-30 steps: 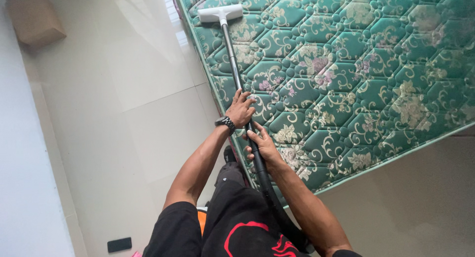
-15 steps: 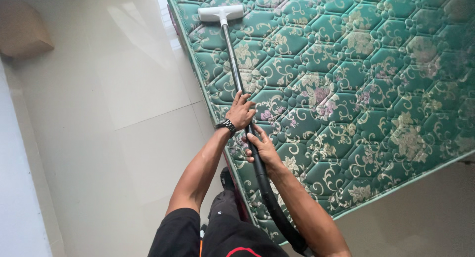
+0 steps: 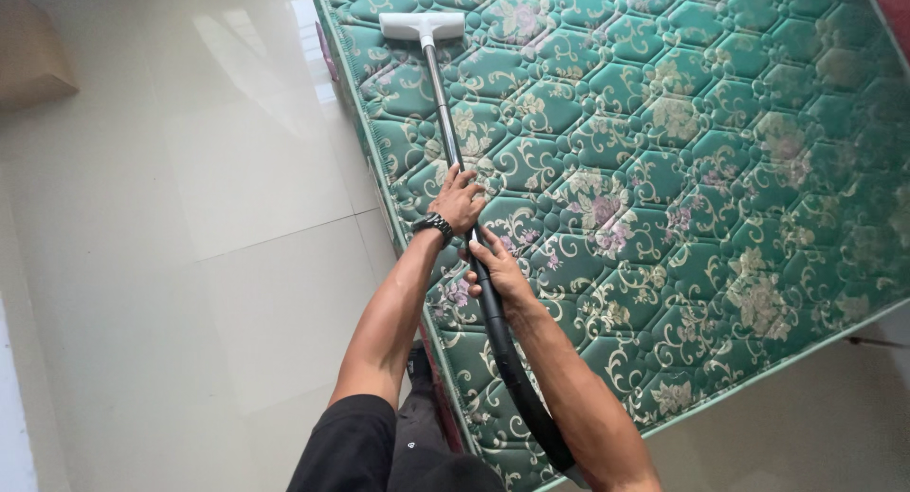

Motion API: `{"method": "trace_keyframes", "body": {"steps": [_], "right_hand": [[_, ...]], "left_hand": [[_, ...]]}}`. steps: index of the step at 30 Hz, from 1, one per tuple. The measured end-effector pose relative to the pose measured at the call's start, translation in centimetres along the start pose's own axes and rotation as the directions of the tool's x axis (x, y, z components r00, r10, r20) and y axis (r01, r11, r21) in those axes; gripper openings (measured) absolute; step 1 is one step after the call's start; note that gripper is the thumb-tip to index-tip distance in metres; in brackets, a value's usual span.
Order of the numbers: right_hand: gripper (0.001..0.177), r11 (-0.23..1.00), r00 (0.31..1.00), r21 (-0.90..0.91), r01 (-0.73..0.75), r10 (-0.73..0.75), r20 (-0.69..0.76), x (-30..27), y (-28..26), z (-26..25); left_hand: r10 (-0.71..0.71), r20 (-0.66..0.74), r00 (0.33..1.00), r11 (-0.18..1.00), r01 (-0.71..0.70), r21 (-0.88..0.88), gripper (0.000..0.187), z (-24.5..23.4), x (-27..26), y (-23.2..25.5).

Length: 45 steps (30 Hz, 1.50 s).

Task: The person vacuums a mattress using a handheld vacuum cleaner, moving the attachment across the quilted surface.

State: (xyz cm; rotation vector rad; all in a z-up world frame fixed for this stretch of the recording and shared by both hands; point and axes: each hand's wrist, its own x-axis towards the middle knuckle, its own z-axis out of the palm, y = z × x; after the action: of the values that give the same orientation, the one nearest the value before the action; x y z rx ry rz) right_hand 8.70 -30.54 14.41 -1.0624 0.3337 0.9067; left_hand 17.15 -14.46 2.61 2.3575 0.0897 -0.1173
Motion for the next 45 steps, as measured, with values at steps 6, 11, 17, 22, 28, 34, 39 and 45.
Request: {"method": "trace_keyframes", "body": {"steps": [6,11,17,22,28,34,39,45], "right_hand": [[0.064,0.999,1.000,0.048,0.008,-0.009,0.023,-0.7,0.2,-1.8],[0.063,0.997,1.000,0.072,-0.024,0.023,0.015,-4.0,2.0,-4.0],[0.063,0.999,0.999,0.047,0.000,-0.002,0.033,-9.1,4.3,-8.4],[0.061,0.997,0.999,0.065,-0.031,0.031,0.011,-14.8,6.6,-13.4],[0.062,0.998,0.998,0.049,-0.025,0.023,0.053,-21.1,8.9,-19.2],[0.061,0.998,0.998,0.045,-0.052,0.050,0.046,-25.9,9.0,-21.1],[0.061,0.998,0.999,0.052,-0.028,0.026,0.042,-28.2,10.3,-20.2],[0.058,1.000,1.000,0.005,0.011,-0.011,0.023,-27.7,11.1,-19.2]], "left_hand": [[0.194,-0.024,0.981,0.964,-0.186,0.188,0.041,2.6,0.9,-0.9],[0.003,-0.014,1.000,1.000,-0.004,-0.016,0.043,4.2,-2.8,2.3],[0.123,-0.047,0.991,0.985,-0.117,0.124,0.039,9.5,-6.6,4.3],[0.030,-0.085,0.996,1.000,-0.029,0.013,0.038,14.4,-11.3,8.7],[0.208,0.087,0.974,0.884,-0.225,0.411,0.033,19.0,-16.9,12.8],[0.101,-0.088,0.991,0.991,-0.092,0.100,0.040,22.0,-19.4,16.1],[-0.036,-0.009,0.999,0.999,0.036,0.022,0.045,21.4,-21.9,17.6],[0.191,0.203,0.960,0.808,-0.271,0.523,0.034,19.1,-23.4,17.2]]}}
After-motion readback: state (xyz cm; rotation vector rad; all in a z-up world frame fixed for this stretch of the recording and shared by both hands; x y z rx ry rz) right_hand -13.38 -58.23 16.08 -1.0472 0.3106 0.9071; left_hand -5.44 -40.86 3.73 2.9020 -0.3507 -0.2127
